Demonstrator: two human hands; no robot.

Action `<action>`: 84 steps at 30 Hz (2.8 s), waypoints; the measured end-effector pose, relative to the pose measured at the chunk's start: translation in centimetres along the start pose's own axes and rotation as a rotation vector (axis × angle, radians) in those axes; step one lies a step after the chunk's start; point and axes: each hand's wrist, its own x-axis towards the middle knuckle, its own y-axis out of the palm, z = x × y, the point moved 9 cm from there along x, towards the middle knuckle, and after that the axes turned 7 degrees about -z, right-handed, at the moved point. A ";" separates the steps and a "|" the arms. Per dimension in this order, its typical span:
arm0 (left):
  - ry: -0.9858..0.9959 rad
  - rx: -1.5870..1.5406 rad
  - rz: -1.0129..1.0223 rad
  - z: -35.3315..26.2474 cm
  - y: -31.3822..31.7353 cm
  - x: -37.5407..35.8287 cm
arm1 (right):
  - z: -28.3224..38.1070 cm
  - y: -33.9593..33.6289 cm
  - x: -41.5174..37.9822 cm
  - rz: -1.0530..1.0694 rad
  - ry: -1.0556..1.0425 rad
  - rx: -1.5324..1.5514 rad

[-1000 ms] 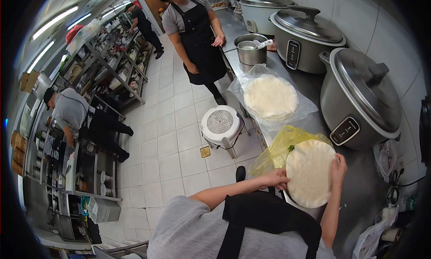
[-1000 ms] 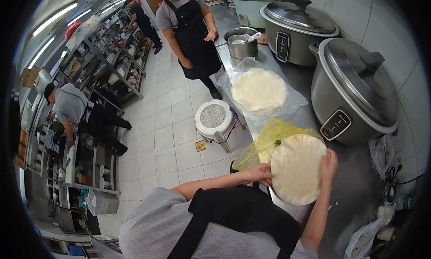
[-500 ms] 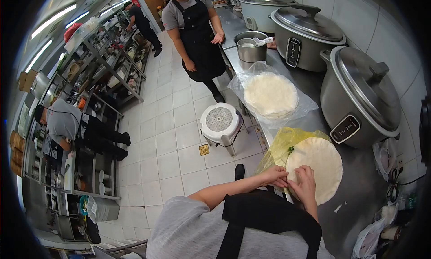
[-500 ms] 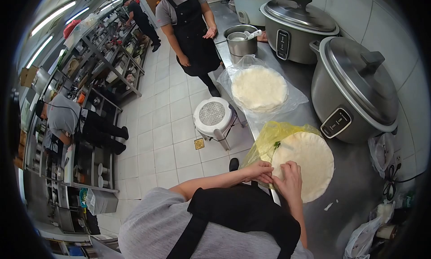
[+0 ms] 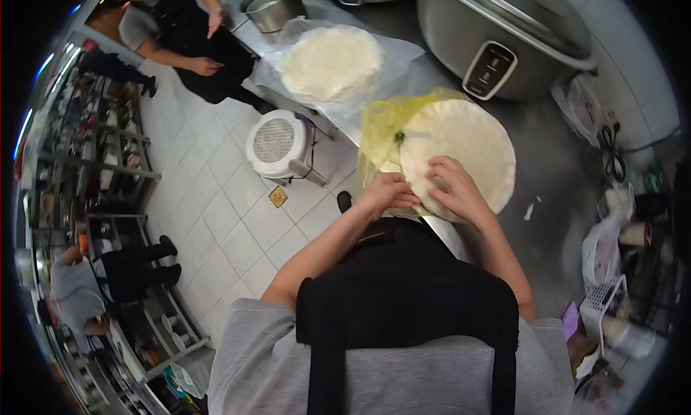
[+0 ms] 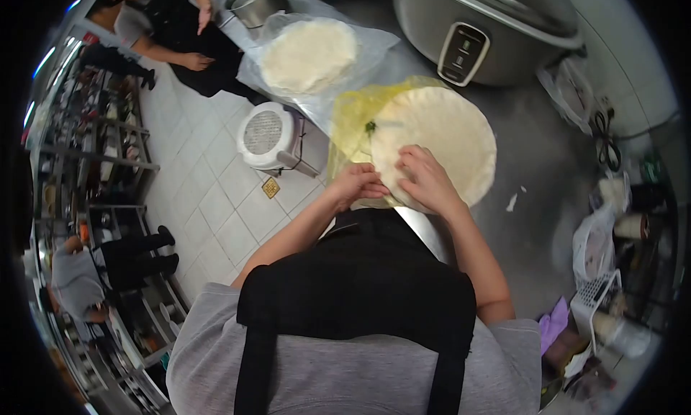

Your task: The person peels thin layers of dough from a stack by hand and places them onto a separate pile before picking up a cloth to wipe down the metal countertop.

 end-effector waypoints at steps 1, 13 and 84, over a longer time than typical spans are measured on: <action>-0.012 0.006 0.018 -0.1 0.2 -0.1 | 0.3 -0.1 -0.1 -0.008 0.004 0.004; 0.102 0.153 -0.137 -1.6 0.4 -0.4 | 1.1 0.4 0.0 -0.112 0.032 -0.171; 1.001 0.895 -0.781 -7.6 -10.3 -12.3 | -1.1 0.9 0.5 -0.050 0.312 0.062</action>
